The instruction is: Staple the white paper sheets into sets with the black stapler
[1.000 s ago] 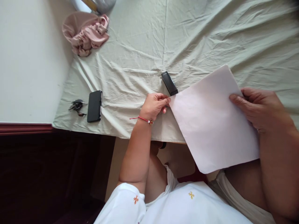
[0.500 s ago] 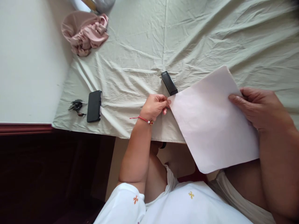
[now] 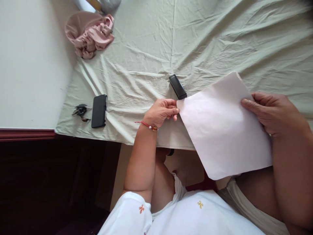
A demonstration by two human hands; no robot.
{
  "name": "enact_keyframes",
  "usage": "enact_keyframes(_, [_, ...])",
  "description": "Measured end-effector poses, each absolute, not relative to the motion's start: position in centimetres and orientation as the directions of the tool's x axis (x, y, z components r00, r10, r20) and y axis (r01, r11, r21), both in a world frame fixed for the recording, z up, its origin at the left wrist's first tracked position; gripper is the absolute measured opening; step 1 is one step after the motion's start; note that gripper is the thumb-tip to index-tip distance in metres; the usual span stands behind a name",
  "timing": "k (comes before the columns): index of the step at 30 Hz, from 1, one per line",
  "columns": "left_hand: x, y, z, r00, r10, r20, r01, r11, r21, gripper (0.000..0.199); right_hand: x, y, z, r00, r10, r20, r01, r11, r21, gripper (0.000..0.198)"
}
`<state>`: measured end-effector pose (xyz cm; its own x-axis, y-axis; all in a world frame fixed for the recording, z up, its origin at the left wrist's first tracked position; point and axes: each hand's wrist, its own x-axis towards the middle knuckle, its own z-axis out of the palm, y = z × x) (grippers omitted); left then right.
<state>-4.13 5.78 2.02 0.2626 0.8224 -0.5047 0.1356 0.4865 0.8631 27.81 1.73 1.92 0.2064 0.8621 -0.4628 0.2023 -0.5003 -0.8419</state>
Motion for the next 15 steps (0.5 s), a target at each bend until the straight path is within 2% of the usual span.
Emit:
enact_keyframes(3, [-3.9, 5.8, 2.1, 0.236, 0.807, -0.541, 0.142, 0.522, 0.841, 0.009, 28.0, 1.8, 1.6, 0.189, 0.853, -0.486, 0.205, -0.518, -0.830, 0.016])
enact_keyframes(6, [-3.2, 5.9, 2.2, 0.161, 0.815, -0.557, 0.167, 0.534, 0.829, 0.019, 28.2, 1.7, 1.4, 0.185, 0.869, -0.459, 0.288, -0.495, -0.820, 0.018])
enact_keyframes(11, [-2.2, 6.1, 1.9, 0.011, 0.851, -0.525, 0.217, 0.510, 0.832, 0.040, 28.2, 1.7, 1.3, 0.193, 0.878, -0.438, 0.365, -0.479, -0.799, 0.020])
enact_keyframes(13, [-2.0, 6.2, 1.6, -0.026, 0.860, -0.509, 0.239, 0.500, 0.832, 0.043, 28.3, 1.7, 1.2, 0.181, 0.872, -0.454, 0.353, -0.488, -0.798, 0.019])
enact_keyframes(15, [-1.8, 6.3, 1.5, -0.046, 0.869, -0.493, 0.261, 0.487, 0.833, 0.043, 28.4, 1.7, 0.8, 0.166, 0.897, -0.410, 0.359, -0.442, -0.822, 0.020])
